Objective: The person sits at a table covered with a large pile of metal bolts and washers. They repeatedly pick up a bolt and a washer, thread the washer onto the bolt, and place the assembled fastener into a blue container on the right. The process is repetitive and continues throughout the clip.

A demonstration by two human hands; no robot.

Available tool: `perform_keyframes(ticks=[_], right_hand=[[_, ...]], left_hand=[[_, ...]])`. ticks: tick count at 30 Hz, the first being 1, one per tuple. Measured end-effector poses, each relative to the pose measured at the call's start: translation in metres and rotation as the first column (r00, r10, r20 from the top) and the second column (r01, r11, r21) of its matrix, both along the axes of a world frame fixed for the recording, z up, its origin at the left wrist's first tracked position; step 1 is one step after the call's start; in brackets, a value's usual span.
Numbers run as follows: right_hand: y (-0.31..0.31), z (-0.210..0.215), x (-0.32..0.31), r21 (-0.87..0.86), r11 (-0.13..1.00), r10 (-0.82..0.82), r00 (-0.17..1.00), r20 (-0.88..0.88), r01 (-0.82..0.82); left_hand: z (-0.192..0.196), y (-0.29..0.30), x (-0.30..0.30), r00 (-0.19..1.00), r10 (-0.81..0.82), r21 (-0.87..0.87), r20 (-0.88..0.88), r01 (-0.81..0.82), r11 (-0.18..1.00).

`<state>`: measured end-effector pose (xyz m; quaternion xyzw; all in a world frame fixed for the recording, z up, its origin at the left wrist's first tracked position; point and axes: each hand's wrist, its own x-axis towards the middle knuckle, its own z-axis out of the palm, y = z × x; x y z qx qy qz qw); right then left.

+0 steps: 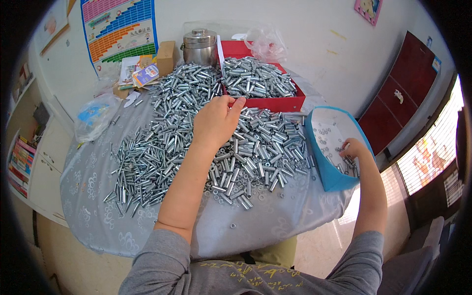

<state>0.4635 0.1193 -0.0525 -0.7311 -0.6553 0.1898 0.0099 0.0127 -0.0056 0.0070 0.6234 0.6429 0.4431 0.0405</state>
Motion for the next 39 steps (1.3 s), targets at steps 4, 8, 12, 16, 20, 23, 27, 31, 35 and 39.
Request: perform_keyframes(ticks=[4,8,12,16,20,23,27,31,35,39], right_hand=[[0.011,-0.014,0.006,0.016,0.987,0.158,0.987,0.001,-0.158],[0.017,-0.028,0.009,0.15,0.946,0.192,0.87,0.455,-0.287],[-0.006,0.035,-0.084,0.432,0.885,0.228,0.971,-0.077,-0.173],[-0.046,0.06,-0.214,0.565,0.825,0.516,0.461,-0.722,-0.039],[-0.076,0.063,-0.325,0.577,0.816,0.579,-0.06,-0.813,0.047],[-0.075,0.04,-0.371,0.649,0.758,0.651,-0.005,-0.759,0.063],[-0.085,0.039,-0.387,0.61,0.792,0.609,-0.108,-0.786,0.024],[-0.09,0.047,-0.378,0.665,0.746,0.665,0.086,-0.742,-0.031],[-0.088,0.049,-0.375,0.665,0.746,0.664,0.136,-0.735,-0.047],[-0.083,0.054,-0.36,0.563,0.826,0.563,0.113,-0.819,-0.031]], left_hand=[[0.0,0.0,0.001,1.0,-0.019,-0.009,0.012,0.019,1.0],[0.004,-0.001,0.003,0.998,-0.058,-0.017,0.017,0.058,0.998],[-0.005,0.002,0.003,1.0,0.018,0.113,0.018,-0.02,0.993],[-0.005,-0.002,0.004,0.989,-0.098,0.161,0.112,0.08,0.984],[-0.012,0.008,0.001,0.938,-0.237,0.24,0.252,0.177,0.954],[-0.014,0.015,0.0,0.903,-0.304,0.403,0.303,0.168,0.9],[-0.011,0.015,0.0,0.677,-0.441,0.402,0.589,0.229,0.887],[-0.02,0.02,-0.004,0.624,-0.448,0.424,0.64,0.2,0.883],[-0.019,0.02,-0.002,0.595,-0.456,0.431,0.662,0.196,0.881],[-0.016,0.02,0.003,0.572,-0.424,0.383,0.702,0.2,0.902]])
